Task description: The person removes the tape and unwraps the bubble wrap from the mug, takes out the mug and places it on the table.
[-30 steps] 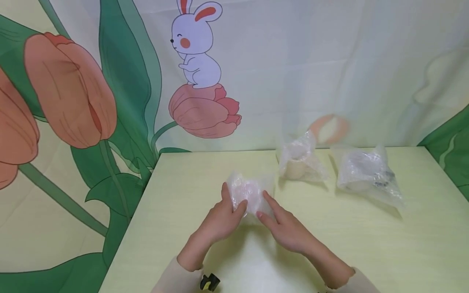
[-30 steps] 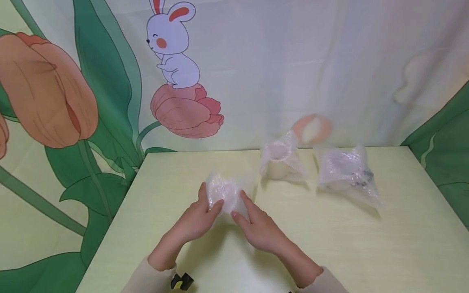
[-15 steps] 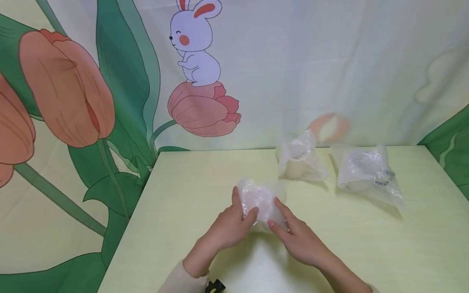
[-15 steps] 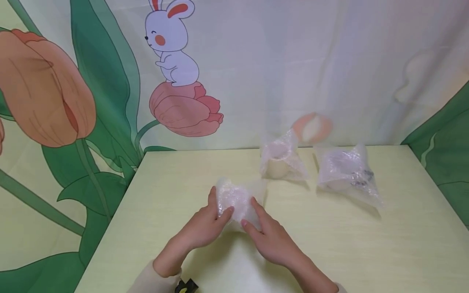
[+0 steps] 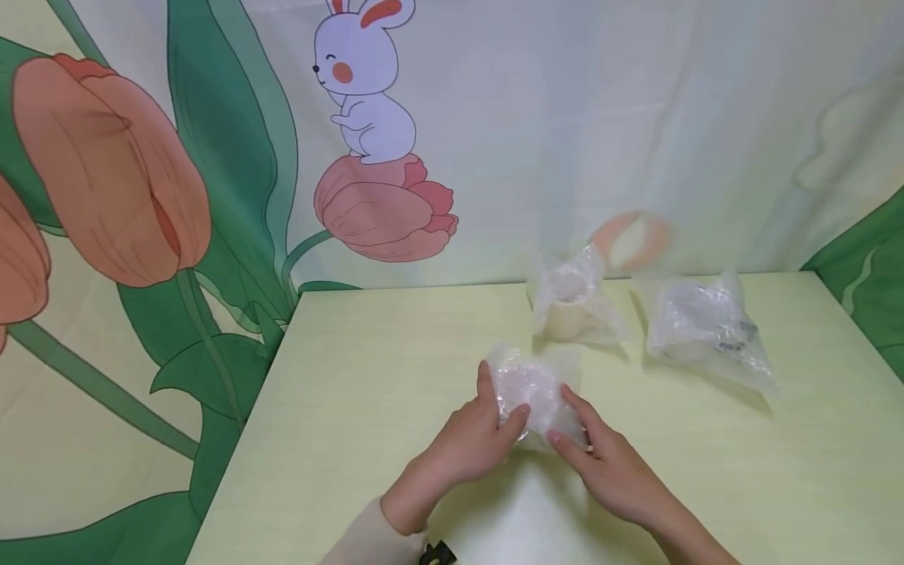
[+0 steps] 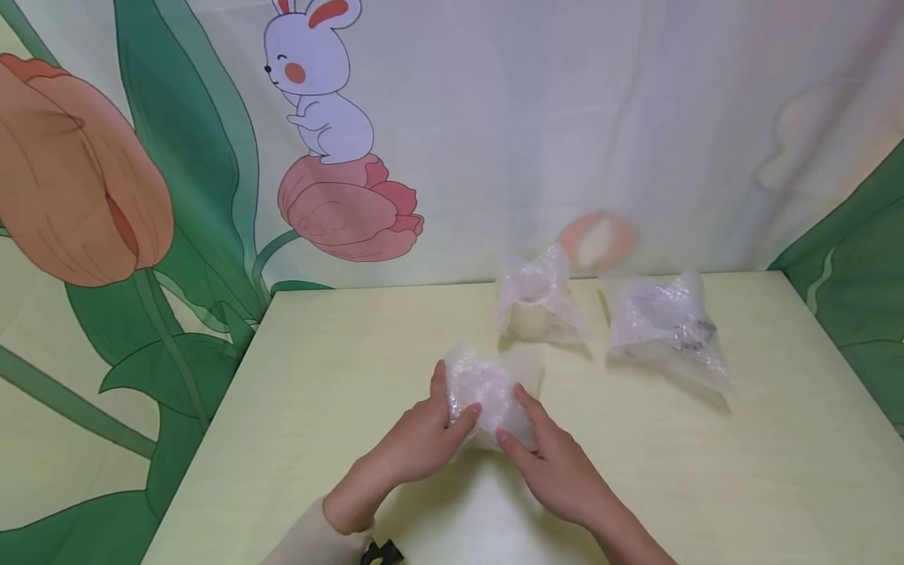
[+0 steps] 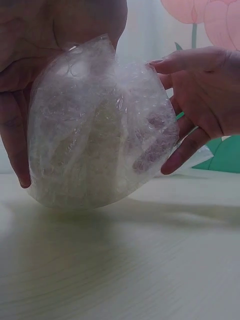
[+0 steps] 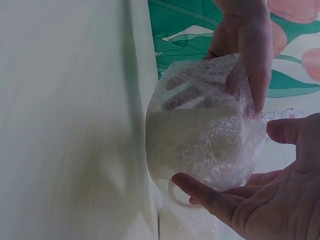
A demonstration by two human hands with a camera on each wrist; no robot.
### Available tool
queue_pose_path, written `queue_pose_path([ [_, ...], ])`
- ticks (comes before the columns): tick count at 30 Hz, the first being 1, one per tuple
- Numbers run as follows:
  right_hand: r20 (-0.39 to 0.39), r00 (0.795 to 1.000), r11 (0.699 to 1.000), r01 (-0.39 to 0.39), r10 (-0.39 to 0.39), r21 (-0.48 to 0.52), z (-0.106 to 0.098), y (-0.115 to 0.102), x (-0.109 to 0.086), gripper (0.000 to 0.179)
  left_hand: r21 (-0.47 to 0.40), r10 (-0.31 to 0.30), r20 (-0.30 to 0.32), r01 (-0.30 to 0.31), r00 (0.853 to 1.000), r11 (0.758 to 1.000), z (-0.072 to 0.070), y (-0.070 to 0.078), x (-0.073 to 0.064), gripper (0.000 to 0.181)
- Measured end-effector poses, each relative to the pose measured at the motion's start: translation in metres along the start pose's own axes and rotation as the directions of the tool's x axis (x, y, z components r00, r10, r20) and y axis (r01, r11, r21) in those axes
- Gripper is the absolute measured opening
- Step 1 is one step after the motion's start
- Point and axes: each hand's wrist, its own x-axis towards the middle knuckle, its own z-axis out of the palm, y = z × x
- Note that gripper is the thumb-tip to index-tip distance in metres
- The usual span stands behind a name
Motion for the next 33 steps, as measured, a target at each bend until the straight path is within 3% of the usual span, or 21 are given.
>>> queue_pose_path([
  [8, -0.003, 1.0, 0.999, -0.008, 0.008, 0.033, -0.014, 0.007, -0.007, 0.071, 0.008, 0.025, 0.002, -0.025, 1.0, 1.0, 0.012, 0.01, 0.003, 0.098],
  [15, 0.012, 1.0, 0.999, -0.021, 0.021, 0.025, -0.016, 0.014, -0.008, 0.073, 0.028, 0.019, 0.021, -0.019, 1.0, 0.999, 0.018, 0.01, 0.005, 0.098],
  [26, 0.004, 1.0, 1.0, -0.029, 0.029, -0.008, -0.022, 0.017, -0.007, 0.075, 0.03, 0.035, 0.049, -0.037, 0.998, 0.999, 0.018, 0.004, 0.018, 0.1],
  [33, 0.005, 1.0, 1.0, -0.001, 0.001, -0.016, -0.019, 0.027, -0.005, 0.07, 0.065, 0.006, 0.032, -0.008, 0.999, 0.998, 0.014, 0.0, 0.017, 0.1],
])
